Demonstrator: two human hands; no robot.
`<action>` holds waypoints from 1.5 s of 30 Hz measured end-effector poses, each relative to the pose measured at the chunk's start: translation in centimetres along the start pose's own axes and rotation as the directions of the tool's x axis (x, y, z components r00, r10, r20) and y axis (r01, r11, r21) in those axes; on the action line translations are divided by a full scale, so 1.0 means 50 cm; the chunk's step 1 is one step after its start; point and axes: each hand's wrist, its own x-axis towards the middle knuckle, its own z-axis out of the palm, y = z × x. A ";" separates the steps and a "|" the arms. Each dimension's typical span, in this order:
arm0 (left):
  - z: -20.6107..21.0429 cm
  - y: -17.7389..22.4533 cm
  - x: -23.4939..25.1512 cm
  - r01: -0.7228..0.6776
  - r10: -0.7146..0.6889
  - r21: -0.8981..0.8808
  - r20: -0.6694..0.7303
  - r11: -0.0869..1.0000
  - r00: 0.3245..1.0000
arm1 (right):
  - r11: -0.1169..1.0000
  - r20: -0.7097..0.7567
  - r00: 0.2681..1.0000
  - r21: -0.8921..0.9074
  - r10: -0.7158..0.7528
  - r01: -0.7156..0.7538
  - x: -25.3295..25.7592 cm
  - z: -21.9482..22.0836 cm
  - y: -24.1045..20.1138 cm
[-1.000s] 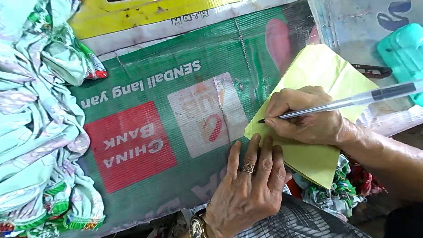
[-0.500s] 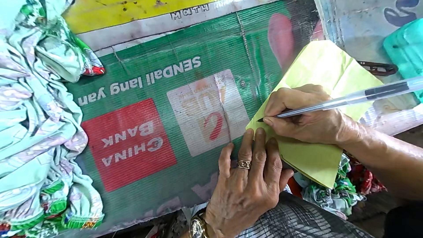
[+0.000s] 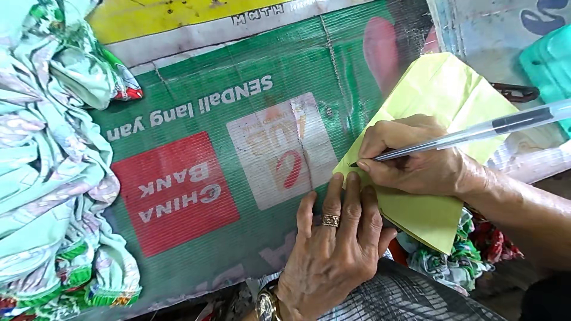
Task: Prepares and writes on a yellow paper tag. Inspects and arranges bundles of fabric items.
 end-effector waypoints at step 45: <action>-0.001 -0.001 0.001 0.000 0.000 -0.004 0.006 1.000 1.000 | 1.000 -0.047 0.999 0.024 0.017 -0.016 0.002 -0.007 -0.002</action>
